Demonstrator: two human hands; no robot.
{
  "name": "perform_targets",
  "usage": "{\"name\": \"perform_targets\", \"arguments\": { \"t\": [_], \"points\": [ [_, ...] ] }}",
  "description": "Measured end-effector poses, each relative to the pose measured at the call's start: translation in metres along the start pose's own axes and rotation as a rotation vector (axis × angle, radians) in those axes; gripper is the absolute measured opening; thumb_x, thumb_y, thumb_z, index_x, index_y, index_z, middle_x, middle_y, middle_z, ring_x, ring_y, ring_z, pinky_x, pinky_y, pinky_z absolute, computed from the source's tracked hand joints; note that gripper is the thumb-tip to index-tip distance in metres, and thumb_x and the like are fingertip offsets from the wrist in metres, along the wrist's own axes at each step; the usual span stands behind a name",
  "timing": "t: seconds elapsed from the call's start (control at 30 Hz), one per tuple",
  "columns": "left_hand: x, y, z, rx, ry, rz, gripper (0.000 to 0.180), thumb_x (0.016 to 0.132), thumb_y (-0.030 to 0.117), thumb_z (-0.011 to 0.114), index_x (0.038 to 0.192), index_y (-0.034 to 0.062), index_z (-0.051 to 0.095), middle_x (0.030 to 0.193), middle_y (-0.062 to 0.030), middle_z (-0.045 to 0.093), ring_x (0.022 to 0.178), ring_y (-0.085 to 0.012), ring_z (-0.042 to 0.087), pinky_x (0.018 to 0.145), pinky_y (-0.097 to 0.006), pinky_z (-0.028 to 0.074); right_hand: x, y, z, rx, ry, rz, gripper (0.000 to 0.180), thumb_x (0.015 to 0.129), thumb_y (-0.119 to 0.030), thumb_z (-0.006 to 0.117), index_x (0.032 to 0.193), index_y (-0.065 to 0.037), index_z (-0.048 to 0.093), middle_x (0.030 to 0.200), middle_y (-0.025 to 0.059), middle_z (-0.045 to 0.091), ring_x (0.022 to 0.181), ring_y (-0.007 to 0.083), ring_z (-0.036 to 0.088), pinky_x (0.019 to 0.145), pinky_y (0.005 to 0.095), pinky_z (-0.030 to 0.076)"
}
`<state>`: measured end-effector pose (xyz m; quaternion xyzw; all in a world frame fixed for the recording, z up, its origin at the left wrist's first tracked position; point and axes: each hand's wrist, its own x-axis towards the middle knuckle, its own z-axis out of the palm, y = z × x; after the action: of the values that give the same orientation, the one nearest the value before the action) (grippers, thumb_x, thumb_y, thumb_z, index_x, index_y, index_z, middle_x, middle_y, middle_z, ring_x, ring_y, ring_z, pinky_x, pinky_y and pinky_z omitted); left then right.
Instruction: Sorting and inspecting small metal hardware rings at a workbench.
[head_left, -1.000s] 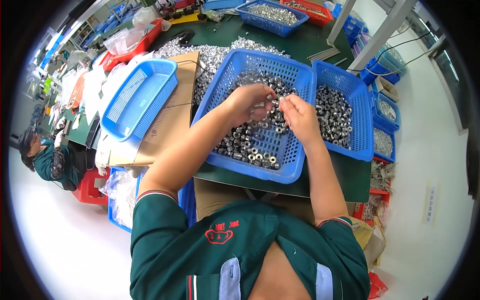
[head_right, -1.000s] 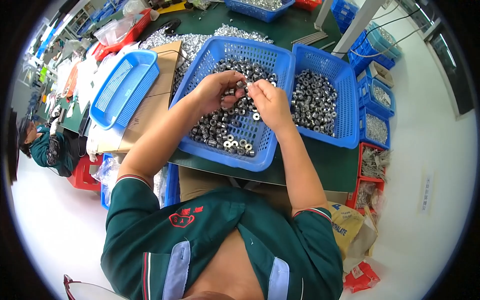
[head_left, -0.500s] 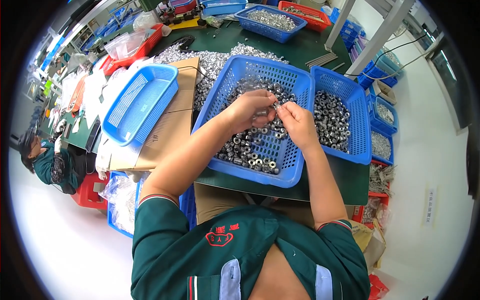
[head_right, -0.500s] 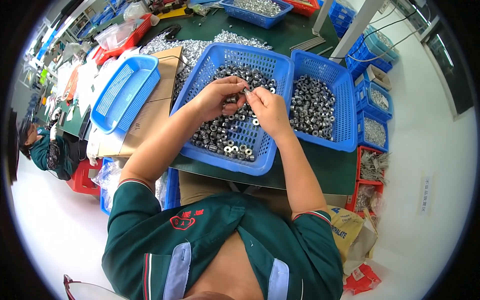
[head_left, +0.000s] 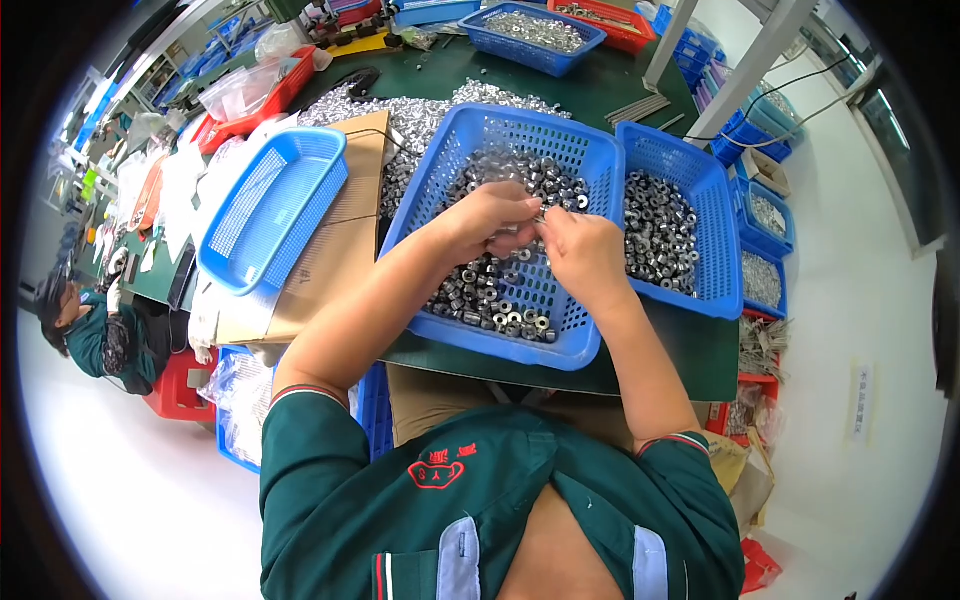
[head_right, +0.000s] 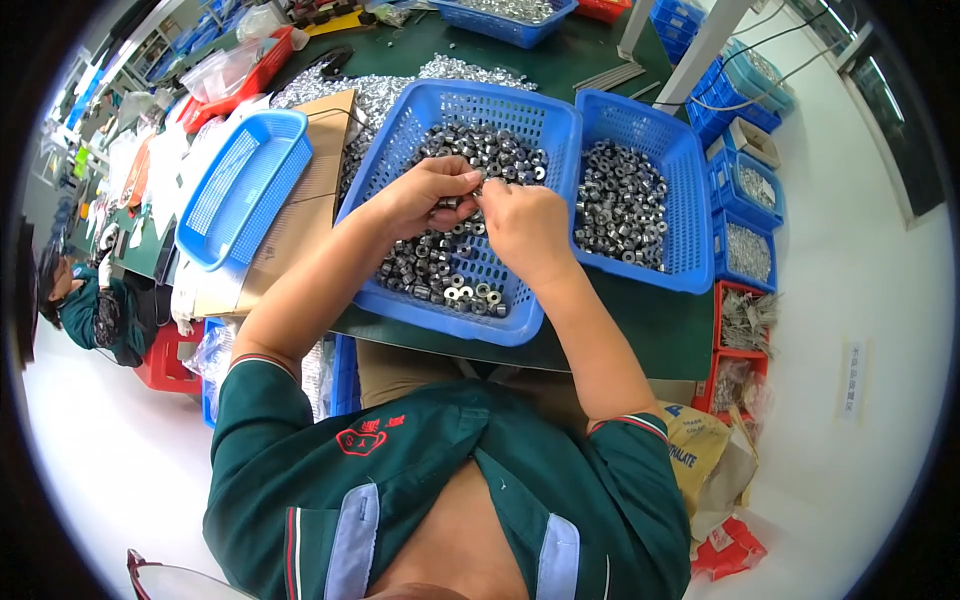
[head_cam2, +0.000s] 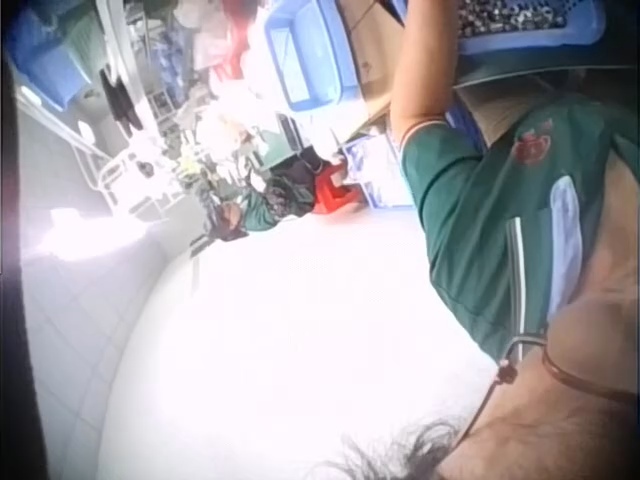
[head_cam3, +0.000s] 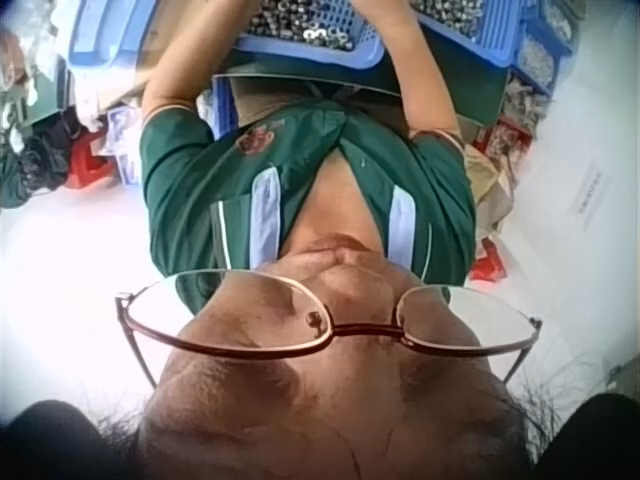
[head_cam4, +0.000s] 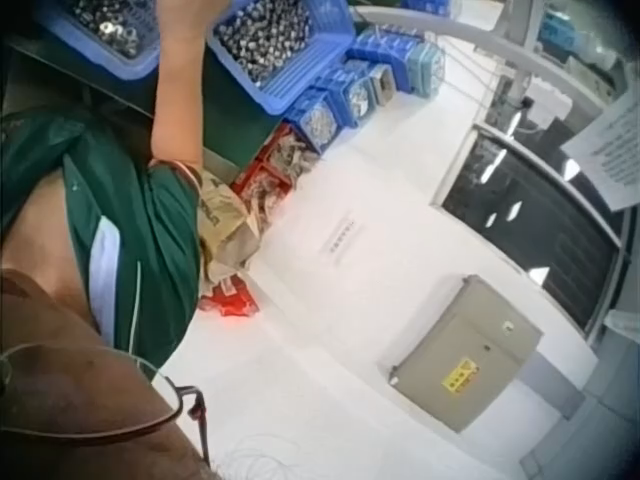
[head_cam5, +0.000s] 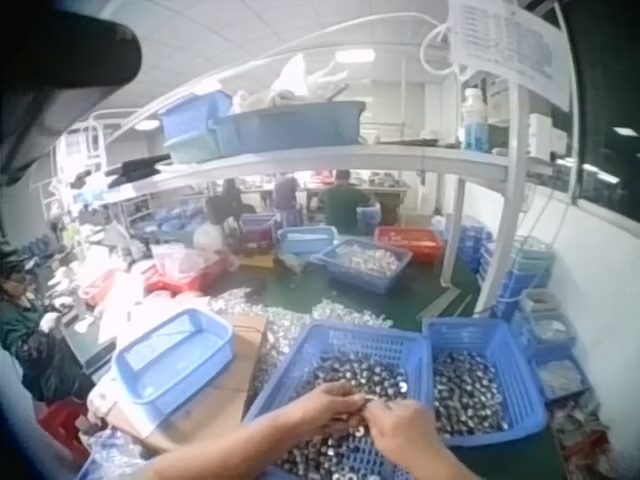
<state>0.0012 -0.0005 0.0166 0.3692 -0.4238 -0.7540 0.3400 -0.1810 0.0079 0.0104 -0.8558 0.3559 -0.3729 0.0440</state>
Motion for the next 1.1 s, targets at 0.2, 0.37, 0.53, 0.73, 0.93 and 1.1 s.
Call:
{"name": "perform_targets", "arguments": {
  "t": [0.2, 0.37, 0.53, 0.73, 0.93, 1.1],
  "points": [
    [0.006, 0.005, 0.013, 0.066, 0.004, 0.142, 0.018, 0.097, 0.023, 0.051, 0.094, 0.0058, 0.046, 0.068, -0.0043, 0.051, 0.047, -0.0073, 0.034, 0.042, -0.021, 0.025, 0.0, 0.014, -0.002, 0.205, -0.056, 0.264, 0.027, 0.09, -0.025, 0.055, 0.072, -0.005, 0.053, 0.062, 0.018, 0.058, 0.06, 0.0384, 0.059, 0.054, 0.0477, 0.043],
    [0.003, 0.016, 0.009, 0.248, 0.122, 0.12, 0.018, 0.095, 0.024, 0.053, 0.097, 0.0056, 0.052, 0.068, -0.0039, 0.053, 0.048, -0.0073, 0.04, 0.042, -0.021, 0.027, 0.001, 0.021, 0.005, 0.272, -0.099, 0.289, 0.03, 0.09, -0.03, 0.054, 0.073, -0.005, 0.057, 0.067, 0.0198, 0.061, 0.067, 0.041, 0.06, 0.058, 0.0505, 0.045],
    [0.017, 0.075, 0.032, 0.569, 0.318, 0.305, 0.021, 0.093, 0.024, 0.057, 0.099, 0.0038, 0.055, 0.068, 0.0004, 0.051, 0.048, -0.0034, 0.038, 0.042, -0.02, 0.025, 0.005, 0.002, -0.001, -0.006, -0.4, 0.2, 0.031, 0.089, -0.031, 0.054, 0.077, -0.005, 0.064, 0.071, 0.0169, 0.065, 0.07, 0.0362, 0.065, 0.065, 0.0473, 0.051],
    [0.1, 0.078, 0.13, 1.019, -0.227, 0.148, 0.021, 0.086, 0.02, 0.063, 0.1, 0.0054, 0.06, 0.077, -0.0001, 0.057, 0.06, -0.0062, 0.048, 0.05, -0.021, 0.038, -0.005, 0.006, 0.0, -0.019, -0.441, 0.166, 0.027, 0.088, -0.03, 0.054, 0.081, -0.006, 0.066, 0.074, 0.0169, 0.066, 0.073, 0.0336, 0.066, 0.068, 0.0462, 0.051],
    [0.222, -0.011, 0.141, 1.438, -0.378, 0.112, 0.022, 0.076, 0.019, 0.069, 0.096, 0.0093, 0.068, 0.079, -0.007, 0.065, 0.073, -0.0191, 0.063, 0.063, -0.034, 0.049, -0.004, 0.008, 0.009, 0.294, -0.272, 0.149, 0.034, 0.089, -0.024, 0.055, 0.119, -0.009, 0.053, 0.129, 0.0145, 0.052, 0.122, 0.0306, 0.045, 0.101, 0.0418, 0.034],
    [0.236, -0.029, 0.158, 1.768, -0.388, 0.427, 0.02, 0.071, 0.018, 0.068, 0.09, 0.0119, 0.07, 0.089, -0.0134, 0.068, 0.087, -0.0312, 0.065, 0.079, -0.041, 0.05, -0.024, 0.015, 0.022, 0.411, -0.098, 0.07, 0.039, 0.089, -0.031, 0.057, 0.122, -0.01, 0.052, 0.128, 0.0138, 0.052, 0.122, 0.0299, 0.044, 0.104, 0.0414, 0.031]
  ]
}}
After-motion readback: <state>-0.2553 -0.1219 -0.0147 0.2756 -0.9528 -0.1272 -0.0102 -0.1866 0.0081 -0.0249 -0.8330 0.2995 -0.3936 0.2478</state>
